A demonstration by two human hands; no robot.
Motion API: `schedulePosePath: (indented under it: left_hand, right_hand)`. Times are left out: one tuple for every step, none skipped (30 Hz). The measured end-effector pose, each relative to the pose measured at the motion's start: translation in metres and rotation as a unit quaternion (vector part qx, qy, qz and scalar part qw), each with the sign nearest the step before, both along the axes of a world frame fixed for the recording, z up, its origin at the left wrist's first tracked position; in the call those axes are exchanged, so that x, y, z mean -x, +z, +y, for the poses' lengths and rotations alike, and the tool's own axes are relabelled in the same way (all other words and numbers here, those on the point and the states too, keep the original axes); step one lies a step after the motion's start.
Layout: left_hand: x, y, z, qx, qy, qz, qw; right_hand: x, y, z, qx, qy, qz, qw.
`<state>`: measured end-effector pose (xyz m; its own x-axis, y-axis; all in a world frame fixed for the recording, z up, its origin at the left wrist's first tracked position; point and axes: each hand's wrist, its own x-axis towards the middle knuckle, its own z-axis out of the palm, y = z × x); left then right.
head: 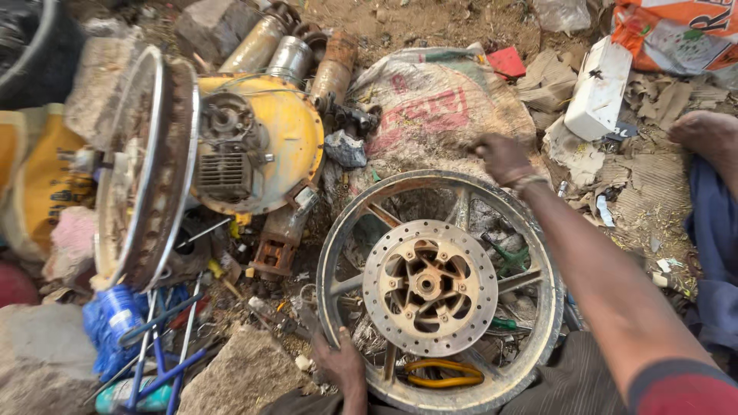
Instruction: The person uses pliers and a screwdriver to manipulate a metal part, then handles a bicycle wheel and a small red component. They work on the ground surrounded by various tools and debris.
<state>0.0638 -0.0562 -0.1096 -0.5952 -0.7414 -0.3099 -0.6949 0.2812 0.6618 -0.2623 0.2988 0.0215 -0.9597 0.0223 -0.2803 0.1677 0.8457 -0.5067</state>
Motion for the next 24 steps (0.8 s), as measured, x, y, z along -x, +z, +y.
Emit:
schedulePosePath:
  left_hand:
    - [0.003, 0.011, 0.001, -0.008, 0.016, 0.009, 1.0]
    - [0.008, 0.025, 0.005, -0.019, 0.03, 0.02, 0.999]
    - [0.012, 0.041, 0.01, 0.032, 0.008, 0.072, 0.997]
    - [0.013, 0.06, 0.016, 0.086, -0.012, 0.12, 0.989]
    - [0.017, 0.082, 0.024, 0.14, -0.032, 0.17, 0.975]
    - [0.021, 0.105, 0.035, 0.027, -0.071, 0.238, 0.968]
    - [0.021, 0.13, 0.047, -0.084, -0.108, 0.3, 0.944]
    - [0.019, 0.157, 0.059, -0.098, -0.154, 0.333, 0.925]
    - [0.018, 0.184, 0.072, -0.113, -0.198, 0.36, 0.905]
    - [0.016, 0.21, 0.084, -0.009, -0.281, 0.387, 0.878]
    - [0.016, 0.236, 0.092, 0.096, -0.36, 0.409, 0.833]
    - [0.014, 0.261, 0.097, 0.115, -0.391, 0.405, 0.818]
    - [0.01, 0.283, 0.101, 0.136, -0.419, 0.402, 0.803]
    - [0.006, 0.302, 0.102, 0.159, -0.445, 0.398, 0.786]
    - [0.001, 0.318, 0.103, 0.149, -0.443, 0.393, 0.792]
    - [-0.005, 0.331, 0.104, 0.134, -0.445, 0.383, 0.799]
    - [-0.015, 0.34, 0.106, 0.115, -0.448, 0.366, 0.807]
    - [-0.024, 0.345, 0.107, 0.127, -0.446, 0.369, 0.805]
    - [-0.03, 0.348, 0.111, 0.137, -0.446, 0.375, 0.801]
    - [-0.035, 0.348, 0.115, 0.146, -0.445, 0.383, 0.796]
    - [-0.041, 0.347, 0.118, 0.149, -0.442, 0.392, 0.793]
    - [-0.045, 0.344, 0.123, 0.152, -0.44, 0.402, 0.788]
    - [-0.048, 0.341, 0.127, 0.154, -0.439, 0.415, 0.782]
    - [-0.048, 0.337, 0.131, 0.184, -0.442, 0.417, 0.772]
  right_hand:
    - [-0.015, 0.016, 0.007, 0.059, -0.002, 0.086, 0.995]
    - [-0.029, 0.034, 0.011, 0.115, -0.005, 0.174, 0.978]
    - [-0.048, 0.051, 0.013, 0.148, -0.017, 0.18, 0.972]
    - [-0.071, 0.069, 0.014, 0.183, -0.027, 0.182, 0.966]
    - [-0.095, 0.086, 0.011, 0.158, 0.002, 0.194, 0.968]
    - [-0.121, 0.104, 0.008, 0.13, 0.027, 0.206, 0.97]
    - [-0.145, 0.119, 0.003, 0.239, 0.027, 0.179, 0.954]
    - [-0.171, 0.133, -0.006, 0.349, 0.028, 0.141, 0.926]
    - [-0.198, 0.144, -0.013, 0.452, 0.028, 0.096, 0.886]
    - [-0.224, 0.154, -0.021, 0.391, 0.001, 0.063, 0.918]
    - [-0.242, 0.163, -0.028, 0.327, -0.02, 0.036, 0.944]
    - [-0.254, 0.17, -0.032, 0.258, -0.038, 0.018, 0.965]
    - [-0.268, 0.175, -0.037, 0.322, 0.0, 0.063, 0.945]
    - [-0.28, 0.177, -0.041, 0.386, 0.04, 0.107, 0.915]
    - [-0.287, 0.179, -0.041, 0.448, 0.077, 0.148, 0.878]
    - [-0.291, 0.18, -0.04, 0.473, 0.085, 0.135, 0.867]
    - [-0.298, 0.179, -0.039, 0.498, 0.088, 0.115, 0.855]
    - [-0.304, 0.176, -0.037, 0.521, 0.089, 0.094, 0.844]
    - [-0.307, 0.174, -0.034, 0.529, 0.1, 0.109, 0.836]
    - [-0.31, 0.171, -0.031, 0.535, 0.111, 0.124, 0.829]
    - [-0.313, 0.169, -0.029, 0.541, 0.123, 0.136, 0.821]
    - [-0.316, 0.165, -0.027, 0.543, 0.137, 0.148, 0.815]
    - [-0.318, 0.163, -0.024, 0.543, 0.152, 0.162, 0.81]
    - [-0.318, 0.161, -0.023, 0.545, 0.167, 0.174, 0.803]
